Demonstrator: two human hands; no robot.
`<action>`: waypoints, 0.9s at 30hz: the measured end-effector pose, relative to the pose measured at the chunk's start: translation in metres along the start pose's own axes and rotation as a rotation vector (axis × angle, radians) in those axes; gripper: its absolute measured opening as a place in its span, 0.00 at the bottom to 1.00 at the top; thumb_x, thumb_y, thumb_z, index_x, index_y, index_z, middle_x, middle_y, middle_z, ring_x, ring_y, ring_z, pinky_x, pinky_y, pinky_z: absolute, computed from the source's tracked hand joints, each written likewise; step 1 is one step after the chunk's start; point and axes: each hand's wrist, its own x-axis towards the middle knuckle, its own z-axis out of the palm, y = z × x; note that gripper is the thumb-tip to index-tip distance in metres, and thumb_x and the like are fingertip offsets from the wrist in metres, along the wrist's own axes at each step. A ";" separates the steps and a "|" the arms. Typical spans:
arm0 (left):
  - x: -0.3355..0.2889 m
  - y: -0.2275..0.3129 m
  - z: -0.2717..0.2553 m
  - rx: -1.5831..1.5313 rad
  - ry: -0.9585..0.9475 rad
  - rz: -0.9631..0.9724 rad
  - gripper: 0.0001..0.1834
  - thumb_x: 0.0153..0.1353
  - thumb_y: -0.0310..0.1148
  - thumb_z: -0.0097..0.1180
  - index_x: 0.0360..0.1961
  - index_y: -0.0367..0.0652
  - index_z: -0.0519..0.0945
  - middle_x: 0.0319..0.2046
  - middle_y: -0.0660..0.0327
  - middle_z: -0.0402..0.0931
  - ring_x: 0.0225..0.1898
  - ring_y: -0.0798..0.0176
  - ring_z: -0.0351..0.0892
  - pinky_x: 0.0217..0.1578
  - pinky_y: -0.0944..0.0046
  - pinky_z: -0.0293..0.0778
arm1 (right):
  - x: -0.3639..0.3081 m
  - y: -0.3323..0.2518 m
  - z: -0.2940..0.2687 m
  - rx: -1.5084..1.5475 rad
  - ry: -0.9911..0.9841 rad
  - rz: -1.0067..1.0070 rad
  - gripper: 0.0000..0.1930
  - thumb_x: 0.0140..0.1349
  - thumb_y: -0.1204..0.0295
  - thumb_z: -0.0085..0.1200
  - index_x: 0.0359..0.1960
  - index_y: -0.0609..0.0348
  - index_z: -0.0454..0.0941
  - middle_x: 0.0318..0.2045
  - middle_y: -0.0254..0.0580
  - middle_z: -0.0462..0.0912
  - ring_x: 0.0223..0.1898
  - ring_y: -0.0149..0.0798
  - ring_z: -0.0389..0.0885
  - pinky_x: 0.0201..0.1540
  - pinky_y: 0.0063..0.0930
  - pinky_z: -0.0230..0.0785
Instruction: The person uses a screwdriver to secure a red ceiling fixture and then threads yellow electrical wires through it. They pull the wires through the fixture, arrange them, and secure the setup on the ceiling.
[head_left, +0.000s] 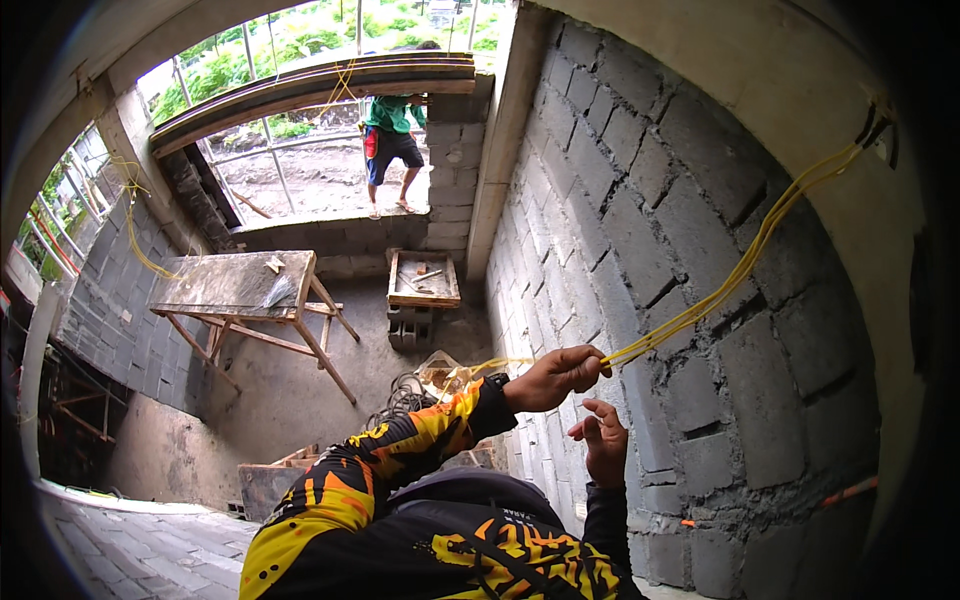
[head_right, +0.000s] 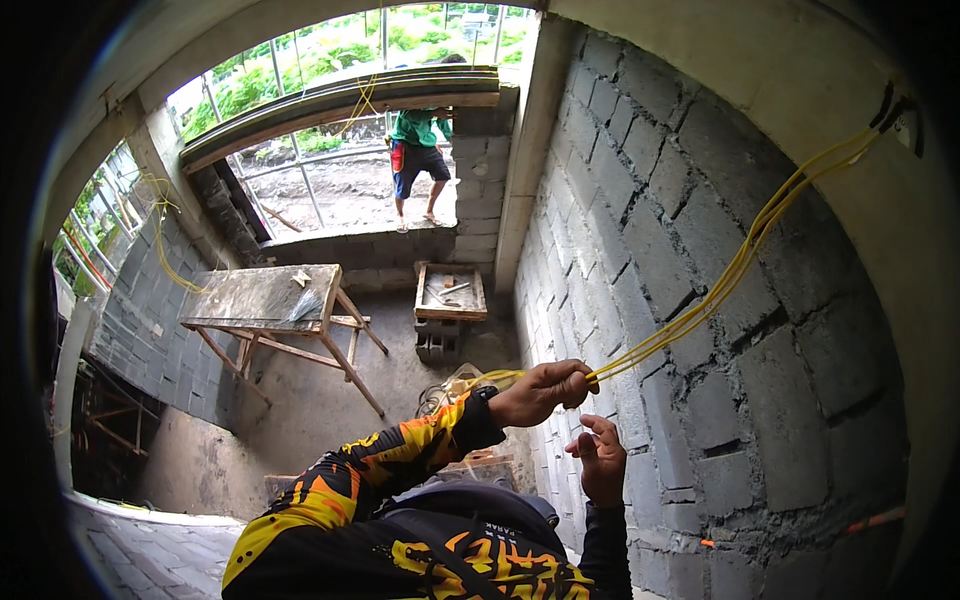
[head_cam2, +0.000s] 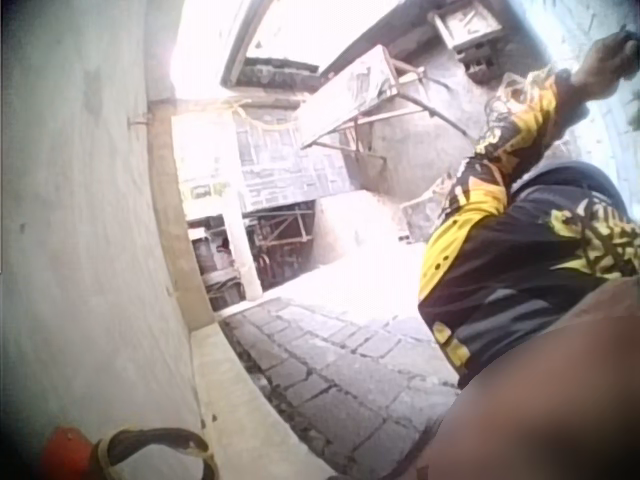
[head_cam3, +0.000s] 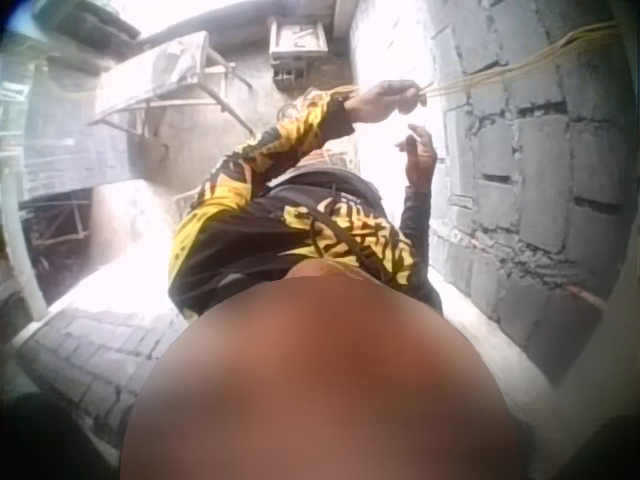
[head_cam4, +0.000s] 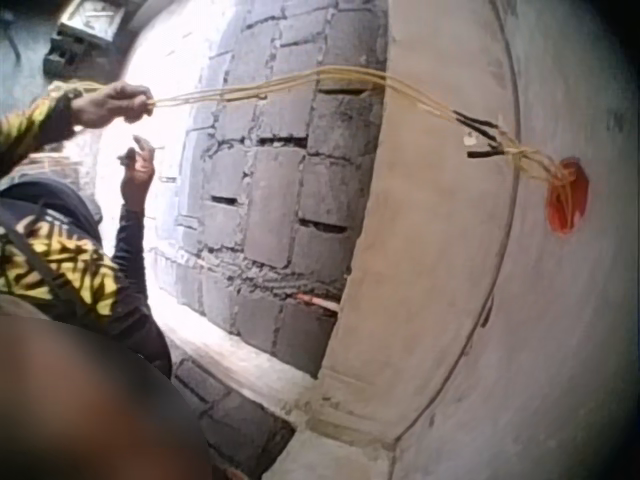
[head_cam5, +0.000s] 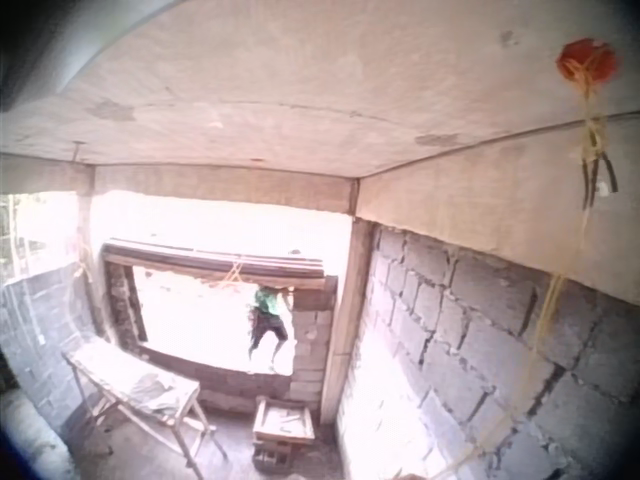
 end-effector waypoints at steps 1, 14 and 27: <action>-0.001 0.000 0.000 -0.081 0.001 -0.024 0.20 0.74 0.47 0.44 0.45 0.39 0.75 0.27 0.70 0.64 0.27 0.75 0.61 0.30 0.71 0.62 | 0.000 0.000 0.001 -0.006 0.006 -0.017 0.27 0.68 0.52 0.53 0.53 0.67 0.72 0.48 0.45 0.78 0.30 0.28 0.80 0.35 0.23 0.73; -0.003 0.026 0.017 -0.049 -0.078 -0.570 0.23 0.72 0.51 0.46 0.34 0.41 0.77 0.16 0.73 0.59 0.15 0.77 0.54 0.16 0.72 0.53 | 0.036 -0.101 0.019 -0.116 0.332 -0.391 0.29 0.71 0.47 0.43 0.51 0.65 0.74 0.22 0.30 0.72 0.18 0.21 0.64 0.23 0.18 0.56; -0.038 0.009 0.029 0.854 0.106 0.173 0.18 0.66 0.27 0.53 0.57 0.40 0.76 0.33 0.48 0.75 0.33 0.48 0.78 0.35 0.56 0.73 | 0.053 -0.098 0.028 0.031 0.275 -0.328 0.14 0.74 0.60 0.45 0.35 0.55 0.70 0.22 0.30 0.73 0.16 0.18 0.60 0.19 0.14 0.50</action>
